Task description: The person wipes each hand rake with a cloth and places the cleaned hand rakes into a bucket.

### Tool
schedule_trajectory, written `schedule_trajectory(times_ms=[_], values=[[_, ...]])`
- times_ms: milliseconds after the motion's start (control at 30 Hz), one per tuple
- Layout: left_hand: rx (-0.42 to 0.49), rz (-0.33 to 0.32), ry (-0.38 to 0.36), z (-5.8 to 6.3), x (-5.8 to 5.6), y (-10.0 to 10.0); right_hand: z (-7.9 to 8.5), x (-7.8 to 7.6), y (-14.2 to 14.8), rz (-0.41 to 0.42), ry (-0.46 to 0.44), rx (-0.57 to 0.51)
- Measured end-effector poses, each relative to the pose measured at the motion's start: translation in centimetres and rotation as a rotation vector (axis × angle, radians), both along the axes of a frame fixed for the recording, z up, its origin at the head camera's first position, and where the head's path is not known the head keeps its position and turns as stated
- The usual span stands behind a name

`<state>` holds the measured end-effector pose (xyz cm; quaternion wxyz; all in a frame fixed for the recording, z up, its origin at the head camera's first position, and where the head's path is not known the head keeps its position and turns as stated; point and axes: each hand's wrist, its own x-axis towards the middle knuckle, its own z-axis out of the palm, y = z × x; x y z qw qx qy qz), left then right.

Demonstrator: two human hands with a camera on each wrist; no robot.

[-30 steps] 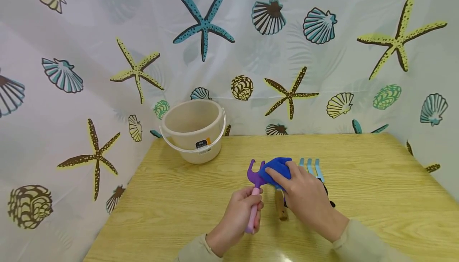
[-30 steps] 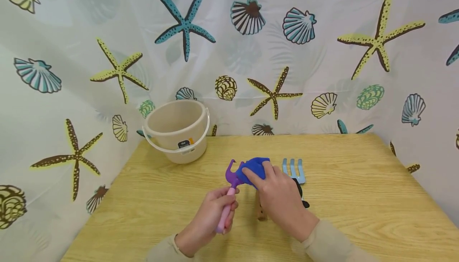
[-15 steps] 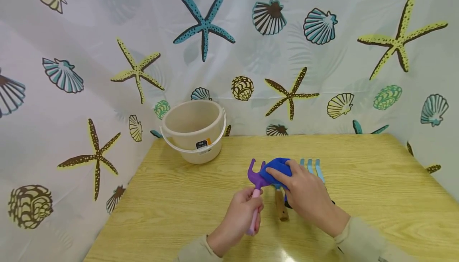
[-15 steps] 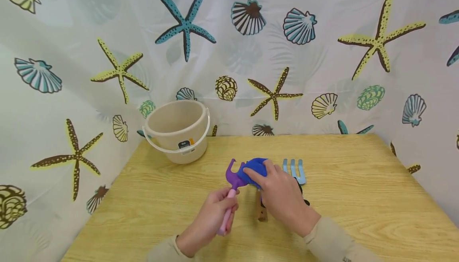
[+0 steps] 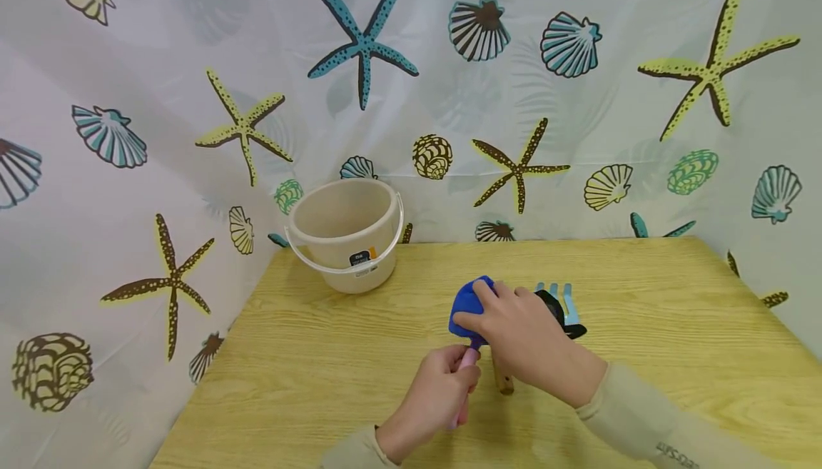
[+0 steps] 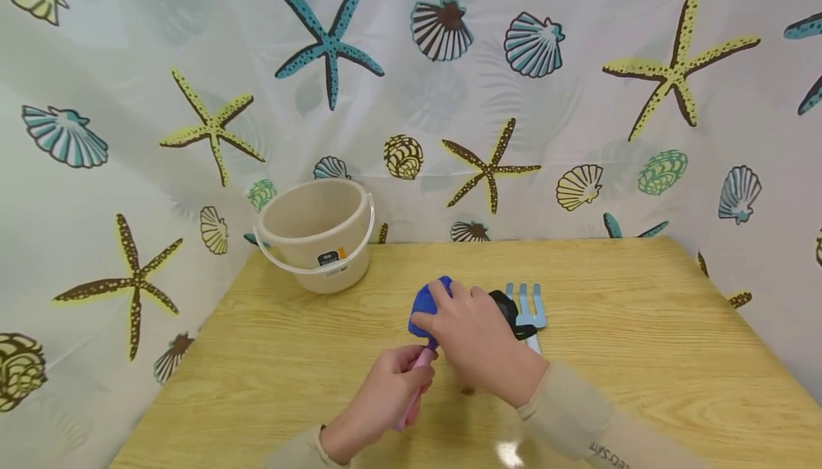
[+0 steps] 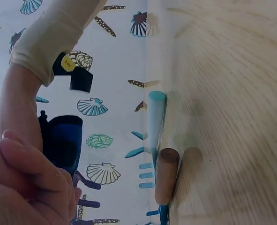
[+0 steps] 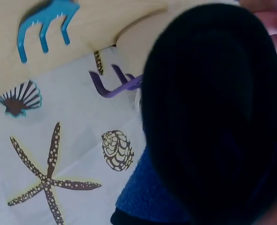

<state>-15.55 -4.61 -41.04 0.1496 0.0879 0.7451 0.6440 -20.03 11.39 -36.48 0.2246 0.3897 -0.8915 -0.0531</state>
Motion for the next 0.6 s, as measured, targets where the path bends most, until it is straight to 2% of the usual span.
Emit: schedule_trajectory(times_ms=[167,400,500,600], values=[[0.019,-0.018,-0.012,0.3,0.3,0.3,0.6,-0.5,-0.3,-0.042,-0.039,0.063],[0.050,0.015,-0.030,0.0,-0.2,0.1,1.1,1.0,-0.4,-0.004,-0.135,0.065],[0.038,0.009,-0.004,0.1,-0.2,0.2,1.3,1.0,-0.3,-0.041,-0.124,0.037],[0.017,0.002,0.021,0.4,0.0,0.2,1.4,0.2,-0.2,-0.074,-0.083,-0.001]])
